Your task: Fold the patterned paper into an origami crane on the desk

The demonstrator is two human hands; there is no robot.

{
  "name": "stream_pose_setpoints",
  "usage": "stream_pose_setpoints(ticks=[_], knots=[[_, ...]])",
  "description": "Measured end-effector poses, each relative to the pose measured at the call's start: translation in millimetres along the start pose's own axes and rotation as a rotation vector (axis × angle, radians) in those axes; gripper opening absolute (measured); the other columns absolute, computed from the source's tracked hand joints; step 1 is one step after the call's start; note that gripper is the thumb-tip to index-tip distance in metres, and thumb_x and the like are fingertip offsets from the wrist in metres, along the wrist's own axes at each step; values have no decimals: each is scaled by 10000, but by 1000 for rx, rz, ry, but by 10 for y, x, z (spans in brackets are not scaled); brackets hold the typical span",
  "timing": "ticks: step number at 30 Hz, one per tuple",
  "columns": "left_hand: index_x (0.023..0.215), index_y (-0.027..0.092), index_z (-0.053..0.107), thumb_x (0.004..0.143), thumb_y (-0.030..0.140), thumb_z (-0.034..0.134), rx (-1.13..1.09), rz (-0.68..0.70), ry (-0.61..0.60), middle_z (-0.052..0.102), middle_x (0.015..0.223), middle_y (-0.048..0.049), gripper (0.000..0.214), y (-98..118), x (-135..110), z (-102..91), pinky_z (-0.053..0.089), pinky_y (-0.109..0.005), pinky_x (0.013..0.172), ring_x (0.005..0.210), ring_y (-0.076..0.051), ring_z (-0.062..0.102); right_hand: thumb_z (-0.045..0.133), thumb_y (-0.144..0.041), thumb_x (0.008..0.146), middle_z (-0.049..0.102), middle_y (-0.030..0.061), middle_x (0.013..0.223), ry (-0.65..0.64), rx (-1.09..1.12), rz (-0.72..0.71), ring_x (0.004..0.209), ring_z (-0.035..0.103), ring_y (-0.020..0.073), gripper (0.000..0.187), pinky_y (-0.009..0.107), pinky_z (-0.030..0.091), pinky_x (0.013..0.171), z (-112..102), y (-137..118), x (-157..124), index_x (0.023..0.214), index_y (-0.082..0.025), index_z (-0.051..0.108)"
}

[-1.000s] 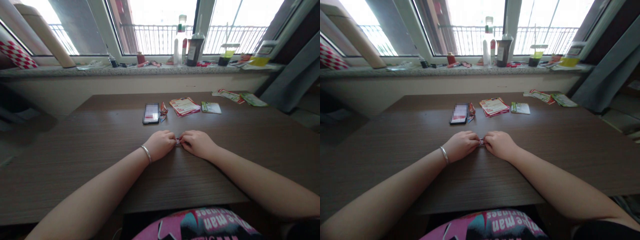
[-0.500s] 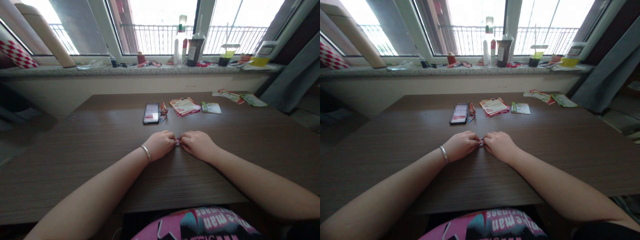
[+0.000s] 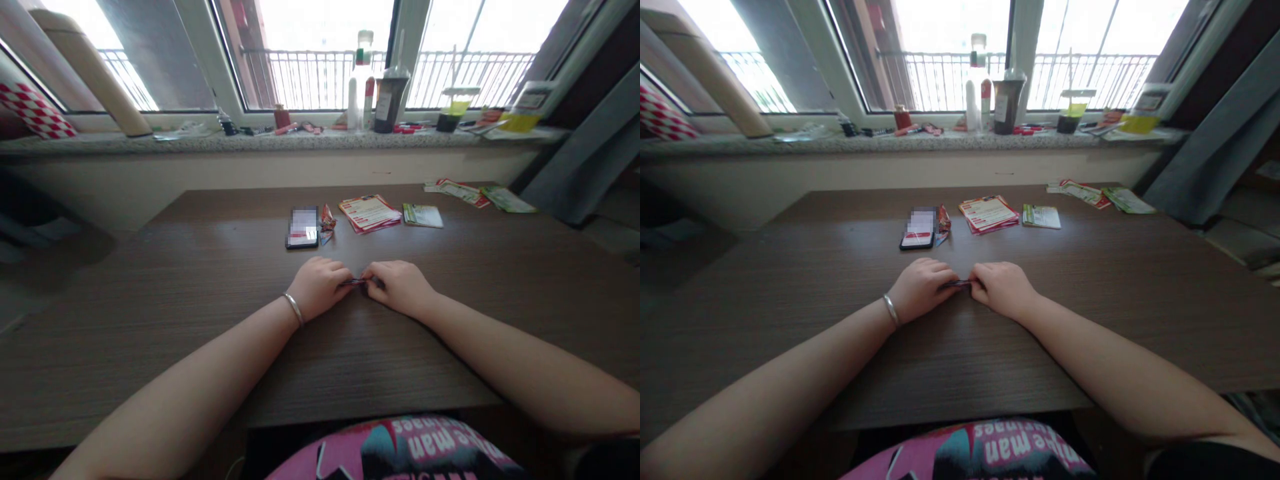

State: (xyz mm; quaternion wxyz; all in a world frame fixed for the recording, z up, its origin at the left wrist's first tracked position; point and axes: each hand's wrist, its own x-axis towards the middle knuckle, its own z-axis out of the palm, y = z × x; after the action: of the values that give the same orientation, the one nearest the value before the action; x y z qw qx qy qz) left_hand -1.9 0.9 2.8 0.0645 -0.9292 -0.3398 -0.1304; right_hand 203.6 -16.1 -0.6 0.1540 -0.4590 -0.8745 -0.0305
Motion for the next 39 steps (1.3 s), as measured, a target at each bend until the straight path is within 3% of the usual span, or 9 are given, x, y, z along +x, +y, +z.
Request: stream_pose_setpoints(ticks=[12, 18, 25, 29, 39], knots=[[773, 185, 632, 878, 343, 481, -68, -30, 86, 634, 748, -32, 243, 33, -5, -10, 363, -297, 678, 717, -163, 559, 497, -328, 855, 656, 31, 825, 37, 120, -45, 790, 588, 166, 158, 259, 382, 679, 20, 9, -7, 849, -203, 593], [714, 179, 618, 850, 327, 540, -177, -48, 176, 618, 707, -24, 216, 28, -2, 19, 372, -278, 648, 690, -153, 535, 538, -301, 845, 649, 23, 796, 28, 353, 15, 772, 574, 151, 132, 249, 401, 688, 16, 25, -10, 829, -200, 622], [777, 166, 613, 753, 276, 664, -544, -298, 347, 647, 764, -8, 124, 49, 15, 28, 439, -256, 687, 724, -138, 578, 564, -260, 813, 647, 34, 785, 98, 605, 113, 781, 565, 166, 129, 278, 413, 724, 54, 77, 26, 776, -206, 675], [826, 163, 629, 751, 281, 667, -723, -361, 355, 657, 806, -16, 144, 69, 31, 25, 460, -259, 722, 757, -136, 593, 575, -299, 796, 645, 35, 772, 106, 782, 192, 747, 564, 167, 158, 290, 414, 716, 115, 94, 40, 776, -188, 686], [840, 156, 656, 770, 325, 641, -792, -375, 252, 663, 812, -44, 184, 56, 29, 116, 485, -261, 670, 767, -153, 602, 627, -387, 731, 636, 13, 717, 37, 1081, 336, 668, 532, 139, 222, 270, 394, 649, 176, 89, 69, 763, -170, 664]])
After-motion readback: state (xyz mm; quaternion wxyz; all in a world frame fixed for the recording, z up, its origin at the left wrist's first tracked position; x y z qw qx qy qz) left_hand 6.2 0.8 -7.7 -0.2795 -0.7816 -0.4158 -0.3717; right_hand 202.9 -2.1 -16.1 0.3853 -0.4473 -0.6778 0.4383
